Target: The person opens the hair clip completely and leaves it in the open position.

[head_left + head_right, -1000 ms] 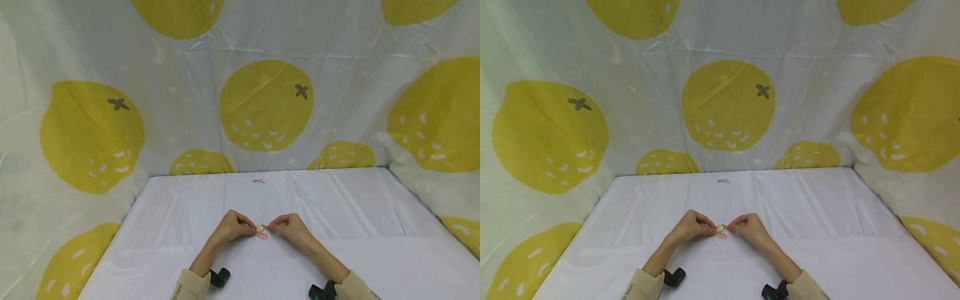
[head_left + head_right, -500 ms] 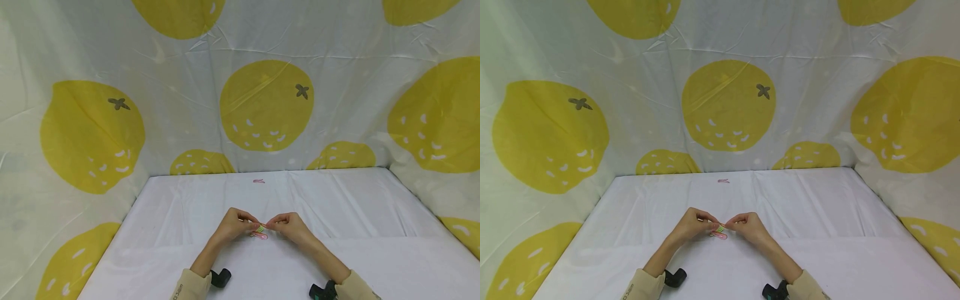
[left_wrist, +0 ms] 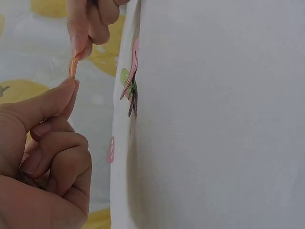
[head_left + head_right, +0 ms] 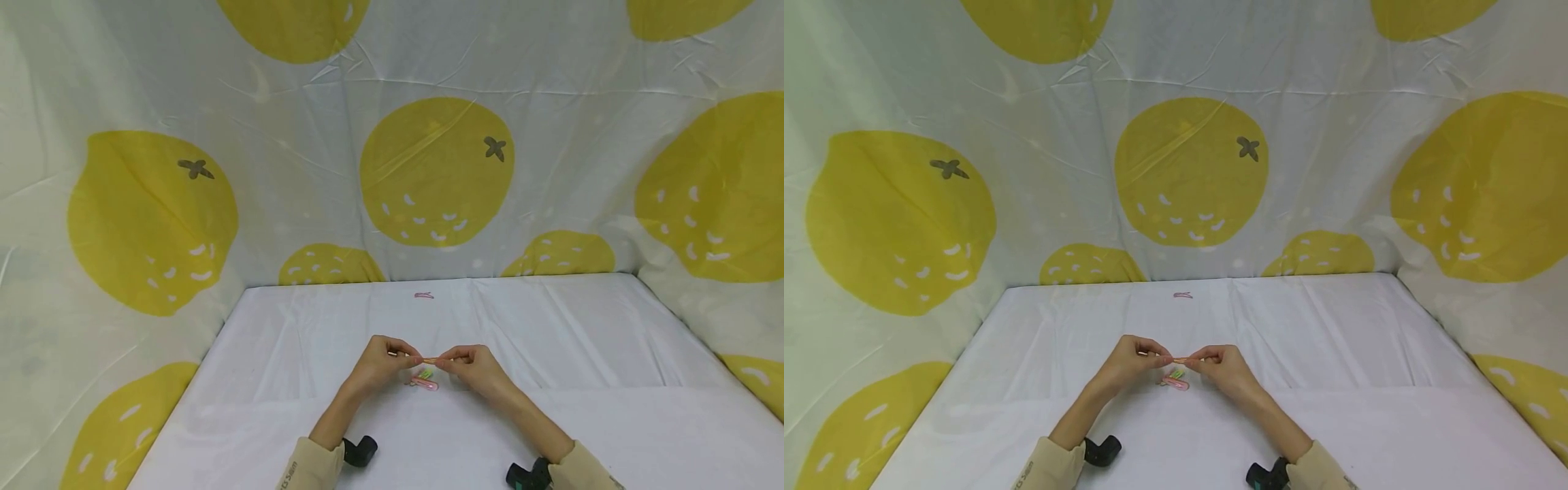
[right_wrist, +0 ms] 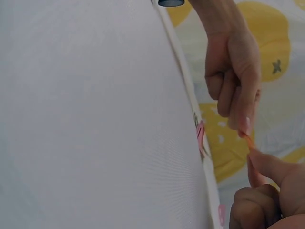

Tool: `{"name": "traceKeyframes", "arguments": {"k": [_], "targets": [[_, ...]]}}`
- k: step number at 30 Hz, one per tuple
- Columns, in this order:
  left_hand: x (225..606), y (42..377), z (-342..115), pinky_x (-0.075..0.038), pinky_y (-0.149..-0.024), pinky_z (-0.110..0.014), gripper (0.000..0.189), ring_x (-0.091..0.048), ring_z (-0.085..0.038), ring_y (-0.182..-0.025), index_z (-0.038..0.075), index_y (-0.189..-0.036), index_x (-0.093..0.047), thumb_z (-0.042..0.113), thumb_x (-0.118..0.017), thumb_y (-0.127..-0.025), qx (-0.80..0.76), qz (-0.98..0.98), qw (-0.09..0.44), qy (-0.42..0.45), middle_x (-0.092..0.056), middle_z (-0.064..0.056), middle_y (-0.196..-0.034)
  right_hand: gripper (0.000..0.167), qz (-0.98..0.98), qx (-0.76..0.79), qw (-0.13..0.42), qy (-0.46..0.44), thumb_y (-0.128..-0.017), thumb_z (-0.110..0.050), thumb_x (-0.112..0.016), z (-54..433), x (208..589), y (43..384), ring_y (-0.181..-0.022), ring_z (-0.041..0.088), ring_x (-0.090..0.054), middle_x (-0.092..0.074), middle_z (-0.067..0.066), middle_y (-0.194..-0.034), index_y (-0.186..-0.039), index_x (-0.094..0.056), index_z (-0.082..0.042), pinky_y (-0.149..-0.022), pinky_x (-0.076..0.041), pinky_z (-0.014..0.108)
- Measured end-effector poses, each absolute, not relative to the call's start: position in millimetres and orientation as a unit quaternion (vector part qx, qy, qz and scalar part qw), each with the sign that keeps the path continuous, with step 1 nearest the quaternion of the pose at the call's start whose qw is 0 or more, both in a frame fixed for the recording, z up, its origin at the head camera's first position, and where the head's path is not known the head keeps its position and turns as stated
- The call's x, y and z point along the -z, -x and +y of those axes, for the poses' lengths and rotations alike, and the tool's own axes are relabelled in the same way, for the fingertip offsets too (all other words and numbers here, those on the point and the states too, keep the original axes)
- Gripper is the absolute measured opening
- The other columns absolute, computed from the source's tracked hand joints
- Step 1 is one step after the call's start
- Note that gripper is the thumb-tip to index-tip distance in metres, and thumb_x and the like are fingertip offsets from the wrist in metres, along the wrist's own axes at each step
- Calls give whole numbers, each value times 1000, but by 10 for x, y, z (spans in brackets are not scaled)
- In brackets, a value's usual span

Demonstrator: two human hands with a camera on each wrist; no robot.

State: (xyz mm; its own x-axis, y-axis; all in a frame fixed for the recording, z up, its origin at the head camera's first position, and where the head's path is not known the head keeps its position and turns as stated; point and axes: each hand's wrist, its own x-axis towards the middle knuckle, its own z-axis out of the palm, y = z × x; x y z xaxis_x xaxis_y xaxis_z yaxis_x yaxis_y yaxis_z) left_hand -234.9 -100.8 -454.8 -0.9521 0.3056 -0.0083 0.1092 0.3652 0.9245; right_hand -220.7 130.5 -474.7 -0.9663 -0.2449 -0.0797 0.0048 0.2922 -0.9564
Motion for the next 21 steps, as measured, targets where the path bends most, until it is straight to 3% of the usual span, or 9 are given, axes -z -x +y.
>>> {"name": "traceKeyframes", "arguments": {"k": [4,11,15,19,21], "targets": [[4546,2334,-1009,-36,-55,-19,10,-48,-5,-60,4,-87,-82,13,-83,-86,-545,818,114,-145,-64,7,-70,27,779,612,101,87,-93,-31,-78,1304,4719,2197,-53,5,-28,-40,-10,-55,-105,-79,-7,-49,-25,21],[4541,2295,-981,-49,-60,-23,10,-66,-11,-65,3,-86,-81,12,-84,-85,-561,798,142,-165,-79,-15,-84,27,775,617,101,86,-93,-30,-78,1287,4702,2193,-50,4,-27,-45,-9,-55,-106,-79,-7,-50,-26,21],[4534,2284,-972,-48,-59,-23,11,-64,-11,-65,3,-86,-82,13,-84,-85,-560,801,140,-162,-79,-17,-84,22,777,621,80,69,-94,-26,-77,1282,4695,2185,-52,5,-28,-46,-7,-56,-103,-79,-6,-56,-30,23],[4529,2282,-959,-51,-62,-24,13,-76,-22,-72,2,-90,-82,15,-83,-87,-573,787,153,-169,-79,-20,-87,21,779,617,79,81,-94,-23,-76,1268,4685,2172,-59,4,-35,-54,-6,-60,-103,-79,-4,-64,-36,23],[4523,2281,-951,-53,-64,-24,15,-78,-25,-78,1,-92,-82,16,-83,-88,-586,778,152,-169,-79,-20,-90,24,775,621,84,84,-94,-25,-77,1257,4684,2167,-57,4,-33,-52,-7,-59,-105,-78,-4,-60,-34,22]]}}
